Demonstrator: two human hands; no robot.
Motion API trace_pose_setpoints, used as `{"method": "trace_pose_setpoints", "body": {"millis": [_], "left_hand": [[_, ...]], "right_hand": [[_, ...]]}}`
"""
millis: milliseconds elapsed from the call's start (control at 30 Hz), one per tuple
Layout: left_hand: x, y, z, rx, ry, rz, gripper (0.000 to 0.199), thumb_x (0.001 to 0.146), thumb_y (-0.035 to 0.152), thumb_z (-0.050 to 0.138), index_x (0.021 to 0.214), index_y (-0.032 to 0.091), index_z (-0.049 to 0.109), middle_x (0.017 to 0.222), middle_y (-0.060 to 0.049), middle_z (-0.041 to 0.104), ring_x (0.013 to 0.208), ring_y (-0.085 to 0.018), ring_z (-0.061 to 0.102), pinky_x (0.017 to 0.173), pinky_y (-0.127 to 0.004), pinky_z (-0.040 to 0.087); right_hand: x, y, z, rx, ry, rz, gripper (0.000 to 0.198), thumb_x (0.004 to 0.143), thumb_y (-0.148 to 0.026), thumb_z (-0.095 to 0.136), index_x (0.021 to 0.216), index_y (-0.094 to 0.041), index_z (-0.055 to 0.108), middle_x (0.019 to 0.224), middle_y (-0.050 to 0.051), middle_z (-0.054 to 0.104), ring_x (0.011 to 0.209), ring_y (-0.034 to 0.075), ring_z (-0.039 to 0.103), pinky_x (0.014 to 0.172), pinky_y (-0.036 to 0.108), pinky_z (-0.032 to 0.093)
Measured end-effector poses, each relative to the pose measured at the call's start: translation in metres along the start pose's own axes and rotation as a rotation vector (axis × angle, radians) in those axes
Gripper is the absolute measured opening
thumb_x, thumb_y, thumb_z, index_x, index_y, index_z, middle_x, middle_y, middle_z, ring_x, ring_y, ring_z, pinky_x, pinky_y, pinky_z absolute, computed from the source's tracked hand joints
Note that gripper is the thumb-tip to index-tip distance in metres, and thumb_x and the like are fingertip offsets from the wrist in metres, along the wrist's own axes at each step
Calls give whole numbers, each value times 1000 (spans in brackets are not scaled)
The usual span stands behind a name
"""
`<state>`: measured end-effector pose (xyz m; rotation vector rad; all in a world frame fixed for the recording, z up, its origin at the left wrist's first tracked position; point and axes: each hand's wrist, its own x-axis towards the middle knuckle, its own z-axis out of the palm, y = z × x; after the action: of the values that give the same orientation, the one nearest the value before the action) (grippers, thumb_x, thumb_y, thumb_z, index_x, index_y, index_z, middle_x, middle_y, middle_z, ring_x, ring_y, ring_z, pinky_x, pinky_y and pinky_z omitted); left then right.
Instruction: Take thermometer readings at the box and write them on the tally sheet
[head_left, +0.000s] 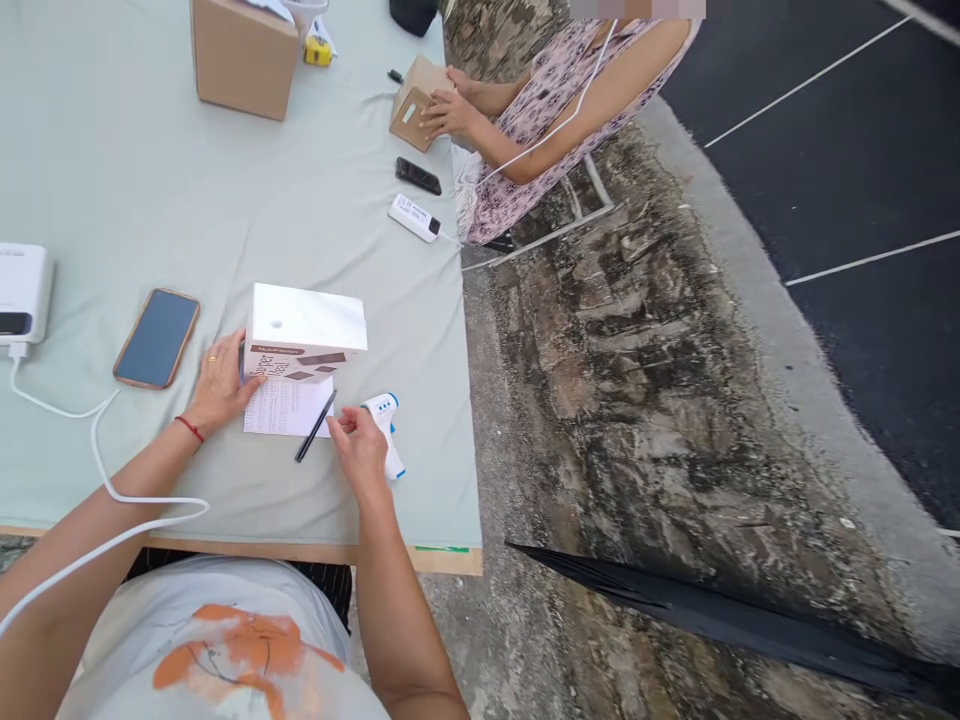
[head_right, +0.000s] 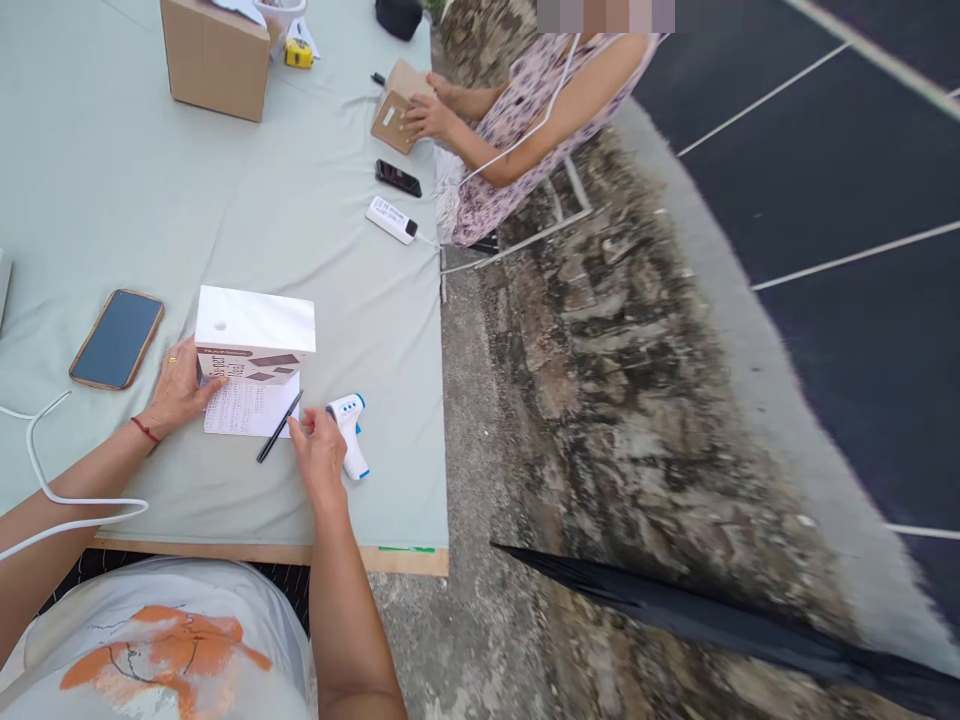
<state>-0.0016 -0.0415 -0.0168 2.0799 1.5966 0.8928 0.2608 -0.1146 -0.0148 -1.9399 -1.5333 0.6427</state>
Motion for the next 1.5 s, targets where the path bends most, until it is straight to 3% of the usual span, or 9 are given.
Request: {"method": "trace_pose_setpoints", "body": {"millis": [100,233,400,600,767,867,967,1167,1500], "left_hand": [[2,-2,2,27,-29,-9,83,95,71,41,152,10,39,151,-23,51,143,-39,43,120,-58,32],[-1,-1,3,108,-83,-43,83,95,61,45,154,4,35,154,-28,47,145,-40,41,121,-58,31],[-26,11,3,299,-101,-120,111,87,64,58,161,-6,14,160,-38,35,153,-49,29,124,-67,12],[-44,23,2,335,-96,-72,124,80,74,62,161,-7,14,161,-40,30,154,-52,27,124,-69,10],[-43,27,3,330,-82,-56,130,74,77,68,161,-4,17,162,-39,30,154,-52,26,125,-70,8],[-44,28,3,319,-88,-70,132,72,76,71,161,-5,17,162,-38,29,155,-51,26,126,-69,8],[-44,29,2,308,-102,-74,131,73,73,73,162,-4,16,162,-37,30,155,-51,27,126,-69,8],[-45,30,2,317,-131,-64,129,75,71,73,162,-6,15,162,-37,31,154,-50,28,126,-69,9],[-45,30,3,311,-130,-63,128,76,73,71,162,-4,17,162,-36,32,154,-50,28,125,-69,10]], "right_hand": [[11,-18,14,-83,-76,59,26,86,-42,65,100,-20,62,89,4,69,79,21,62,73,32,44],[18,-22,20,-86,-75,109,25,84,-33,59,106,-21,61,81,0,65,76,21,59,71,31,41],[8,-2,14,268,29,66,35,86,-38,44,109,-21,63,78,0,62,73,19,57,75,33,47],[-12,12,17,534,18,10,45,85,-41,51,124,-19,59,92,6,64,83,19,63,80,34,54],[-22,-1,24,501,118,-38,34,92,-50,50,106,-22,63,93,6,64,86,20,62,82,35,54],[-22,-12,27,545,82,-84,36,95,-50,44,102,-22,66,85,4,62,81,20,61,79,36,53],[-20,-18,34,584,31,-73,33,92,-48,49,101,-21,67,80,3,61,75,19,60,76,35,53],[-18,-20,51,585,78,44,22,76,-43,60,82,-21,61,70,-1,58,63,15,53,63,30,49],[-18,-25,51,499,21,27,26,78,-48,56,76,-23,61,62,-3,57,59,15,51,60,29,47]]}}
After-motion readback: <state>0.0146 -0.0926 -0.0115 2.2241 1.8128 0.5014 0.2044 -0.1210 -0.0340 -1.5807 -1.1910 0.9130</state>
